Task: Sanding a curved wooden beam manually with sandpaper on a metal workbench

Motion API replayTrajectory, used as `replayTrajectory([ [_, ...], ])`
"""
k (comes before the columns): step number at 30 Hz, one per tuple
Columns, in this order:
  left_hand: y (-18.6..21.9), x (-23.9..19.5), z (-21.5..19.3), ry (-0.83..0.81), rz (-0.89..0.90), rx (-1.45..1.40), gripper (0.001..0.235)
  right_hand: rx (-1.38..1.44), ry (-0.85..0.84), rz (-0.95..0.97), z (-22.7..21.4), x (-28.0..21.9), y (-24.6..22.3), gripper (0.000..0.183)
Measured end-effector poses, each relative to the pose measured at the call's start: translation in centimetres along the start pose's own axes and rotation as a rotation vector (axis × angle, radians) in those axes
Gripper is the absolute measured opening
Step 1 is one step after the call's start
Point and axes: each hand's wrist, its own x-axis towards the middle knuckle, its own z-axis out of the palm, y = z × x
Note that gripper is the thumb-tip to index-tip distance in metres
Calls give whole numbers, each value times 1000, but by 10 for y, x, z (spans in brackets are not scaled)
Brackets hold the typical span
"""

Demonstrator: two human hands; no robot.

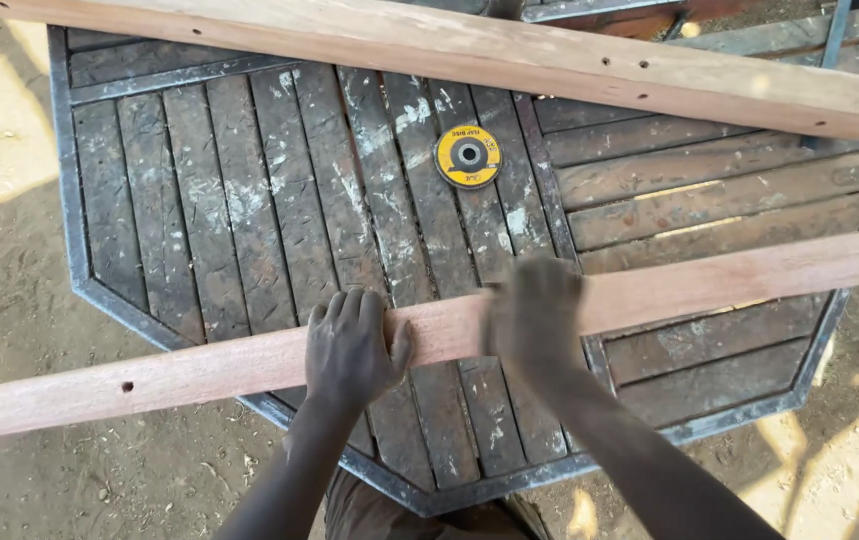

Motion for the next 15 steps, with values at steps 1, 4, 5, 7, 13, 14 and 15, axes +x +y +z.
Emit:
replayTrajectory([
  [1, 0, -2, -2, -2, 7, -9, 39, -9, 2, 8, 8, -1, -3, 27],
  [4, 1, 4, -3, 2, 2, -15, 37, -289, 14, -350, 26, 6, -1, 33],
  [5, 0, 1, -2, 2, -3, -37, 36, -250, 28, -375, 31, 6, 4, 34],
  [7, -6, -3, -7, 8, -15, -52, 36, -206, 44, -410, 41, 7, 13, 34],
  [13, -93, -39, -80, -322, 36, -270, 64, -243, -69, -525, 18, 18, 58, 27],
  [14, -134, -63, -76, -296, -48, -81, 74, -163, -86, -540, 11, 20, 61, 27],
  [15, -175, -92, -70, -279, -137, 106, 91, -80, -115, -552, 5, 19, 66, 29],
])
